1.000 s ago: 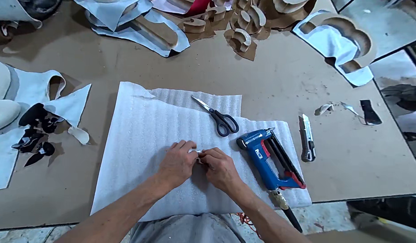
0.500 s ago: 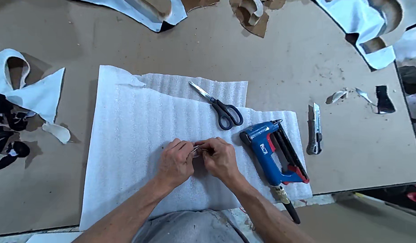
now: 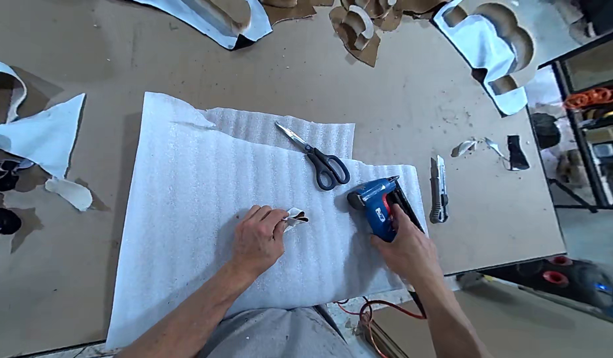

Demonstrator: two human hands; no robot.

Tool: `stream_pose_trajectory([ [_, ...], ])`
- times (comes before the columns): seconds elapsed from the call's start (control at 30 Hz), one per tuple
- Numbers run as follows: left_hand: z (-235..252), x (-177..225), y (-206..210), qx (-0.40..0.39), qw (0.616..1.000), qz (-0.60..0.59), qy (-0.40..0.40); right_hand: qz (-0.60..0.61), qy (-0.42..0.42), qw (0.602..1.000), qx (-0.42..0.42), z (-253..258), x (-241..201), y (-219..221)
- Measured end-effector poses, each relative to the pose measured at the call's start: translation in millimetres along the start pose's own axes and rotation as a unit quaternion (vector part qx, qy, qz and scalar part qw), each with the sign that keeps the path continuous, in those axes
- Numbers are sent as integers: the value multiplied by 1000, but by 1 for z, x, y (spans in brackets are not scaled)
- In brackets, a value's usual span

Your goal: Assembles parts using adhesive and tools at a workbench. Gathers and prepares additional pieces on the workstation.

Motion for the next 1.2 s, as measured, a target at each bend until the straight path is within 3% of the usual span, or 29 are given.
stream_pose_trajectory([
  [0.17, 1, -5, -1, 24, 999, -31, 18, 27, -14, 999, 29, -58, -26, -53],
  [0.3, 1, -6, 1, 19, 999, -40, 25, 124, -59, 988, -67, -117, -87, -49],
  [0.6, 0, -8, 0, 22, 998, -58, 31, 81, -86, 990, -72, -116, -126, -30],
  [0.77, 1, -7, 0, 19, 998, -52, 32, 91, -52, 991, -84, -115, -110, -36],
  [0.87, 3, -8, -2, 27, 998, -55, 27, 50, -18, 999, 7, -103, -75, -51],
  [0.93, 6, -9, -8, 16, 993, -118, -16, -9, -7, 997, 74, -84, -57, -49],
  [1.0, 8, -7, -17, -25, 958, -261, -116, -27, -3, 996, 84, -62, -45, -36],
  [1.07, 11, 7, -30, -36, 884, -422, -196, -15, -22, 997, 72, -45, -43, -25],
  [1.13, 14, 29, -42, -19, 828, -519, -212, 42, -90, 991, 95, -52, -60, -34],
  [1.2, 17, 50, -48, 3, 802, -566, -190, 207, -168, 960, 84, -75, -93, -58],
])
Point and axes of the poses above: each hand's wrist, its own z-axis towards the middle knuckle, its own y-axis out of the palm, x = y × z, the point moved 6 cm from there along z, towards the middle knuckle, and after that the axes turned 11 degrees about -z, right-handed, at the moved point
